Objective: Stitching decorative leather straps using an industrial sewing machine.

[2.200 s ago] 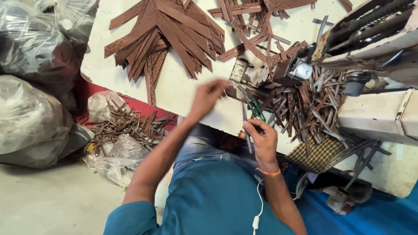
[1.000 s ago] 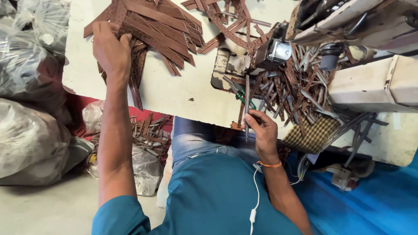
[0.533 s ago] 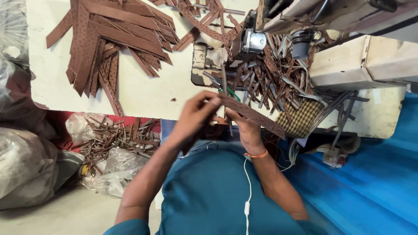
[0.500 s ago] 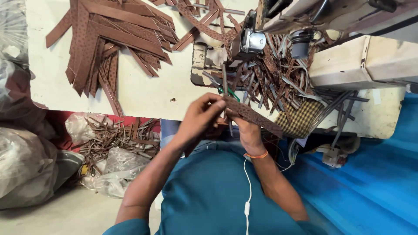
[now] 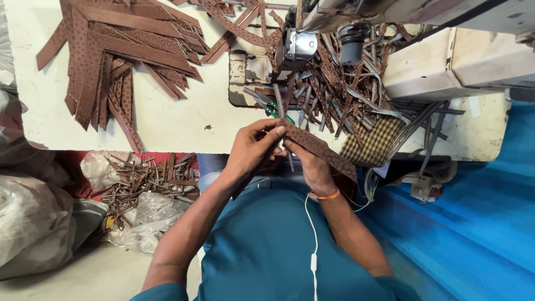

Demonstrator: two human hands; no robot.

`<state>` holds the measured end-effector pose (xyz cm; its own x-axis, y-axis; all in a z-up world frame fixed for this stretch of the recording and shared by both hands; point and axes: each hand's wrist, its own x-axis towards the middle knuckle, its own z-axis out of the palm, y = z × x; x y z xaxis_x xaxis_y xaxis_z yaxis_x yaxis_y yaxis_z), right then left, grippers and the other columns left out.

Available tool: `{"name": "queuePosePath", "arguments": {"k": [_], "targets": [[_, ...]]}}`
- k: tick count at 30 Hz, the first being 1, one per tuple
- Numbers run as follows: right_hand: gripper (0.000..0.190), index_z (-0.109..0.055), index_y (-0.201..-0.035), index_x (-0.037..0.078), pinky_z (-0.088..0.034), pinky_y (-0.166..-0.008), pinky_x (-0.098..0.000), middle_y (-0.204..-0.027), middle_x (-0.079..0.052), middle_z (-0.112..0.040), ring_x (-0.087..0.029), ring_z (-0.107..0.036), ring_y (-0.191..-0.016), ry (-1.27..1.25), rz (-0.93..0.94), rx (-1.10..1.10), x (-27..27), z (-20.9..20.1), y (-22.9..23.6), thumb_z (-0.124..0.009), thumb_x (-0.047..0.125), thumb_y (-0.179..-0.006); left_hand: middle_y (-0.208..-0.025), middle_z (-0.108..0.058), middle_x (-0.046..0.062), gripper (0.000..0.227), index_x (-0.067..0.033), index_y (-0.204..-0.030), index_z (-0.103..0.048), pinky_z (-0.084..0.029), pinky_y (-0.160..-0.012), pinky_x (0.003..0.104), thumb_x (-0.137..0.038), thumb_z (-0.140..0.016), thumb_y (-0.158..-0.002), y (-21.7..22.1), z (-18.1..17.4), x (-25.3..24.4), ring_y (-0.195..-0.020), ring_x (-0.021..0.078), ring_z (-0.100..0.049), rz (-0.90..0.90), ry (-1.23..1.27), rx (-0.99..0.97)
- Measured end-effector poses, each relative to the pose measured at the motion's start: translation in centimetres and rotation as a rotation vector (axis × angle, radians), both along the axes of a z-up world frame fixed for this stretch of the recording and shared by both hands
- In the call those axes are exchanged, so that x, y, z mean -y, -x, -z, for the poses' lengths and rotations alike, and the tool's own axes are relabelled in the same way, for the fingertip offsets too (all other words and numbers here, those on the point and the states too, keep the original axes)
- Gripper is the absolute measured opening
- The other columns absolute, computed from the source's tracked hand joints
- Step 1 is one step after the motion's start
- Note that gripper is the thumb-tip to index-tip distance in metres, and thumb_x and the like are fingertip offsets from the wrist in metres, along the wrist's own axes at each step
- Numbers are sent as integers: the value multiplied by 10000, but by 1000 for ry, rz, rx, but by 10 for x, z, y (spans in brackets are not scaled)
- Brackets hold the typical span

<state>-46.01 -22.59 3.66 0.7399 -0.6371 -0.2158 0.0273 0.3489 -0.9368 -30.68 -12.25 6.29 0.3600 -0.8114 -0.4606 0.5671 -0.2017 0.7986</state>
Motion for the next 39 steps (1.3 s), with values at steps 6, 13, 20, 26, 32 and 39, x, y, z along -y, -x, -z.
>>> {"name": "queuePosePath", "arguments": {"k": [6,13,20,26,32,39], "targets": [[325,-679,-1315,-34,-517,-1022,-289,-1235,-76,-725,-146,-669,-1142,-46,5,-8,2,6,1,-652,11,-994,-807,-712,43,360,23,-1256,-697,-530,-550,222,-213,-692,-986,-2,3,2,-650,84,-682,-22,18,69],[337,-657,-1331,-23,-497,-1047,-278,-1268,-53,-701,-128,-645,-1167,-74,-23,-24,-2,-6,0,-649,61,-1005,-798,-699,54,324,54,-1195,-716,-554,-554,235,-189,-715,-982,-3,5,3,-634,95,-661,-52,18,59],[221,-717,-1176,-57,-580,-765,-256,-1015,-126,-782,-127,-714,-851,-10,-75,-138,-7,3,6,-690,54,-987,-899,-756,39,307,48,-1162,-716,-586,-580,239,-161,-720,-937,-14,23,10,-713,77,-673,-160,-8,62],[179,-724,-1115,-51,-578,-755,-238,-990,-101,-770,-115,-714,-836,68,-60,-152,-9,-16,4,-711,63,-977,-910,-761,59,299,53,-1184,-729,-560,-609,221,-138,-733,-954,-13,37,13,-727,66,-666,-144,23,95],[192,-686,-1137,-19,-571,-730,-249,-945,-59,-719,-122,-691,-805,57,-53,-119,-8,-23,10,-709,21,-951,-906,-760,52,302,46,-1192,-726,-567,-582,226,-135,-724,-951,-12,39,15,-711,63,-671,-154,34,63],[278,-648,-1267,-11,-572,-940,-267,-1112,-52,-672,-139,-688,-1029,244,-277,86,16,-77,5,-677,6,-991,-880,-751,43,372,39,-1263,-684,-547,-536,221,-142,-716,-940,-5,20,10,-616,60,-644,-48,3,52]]}}
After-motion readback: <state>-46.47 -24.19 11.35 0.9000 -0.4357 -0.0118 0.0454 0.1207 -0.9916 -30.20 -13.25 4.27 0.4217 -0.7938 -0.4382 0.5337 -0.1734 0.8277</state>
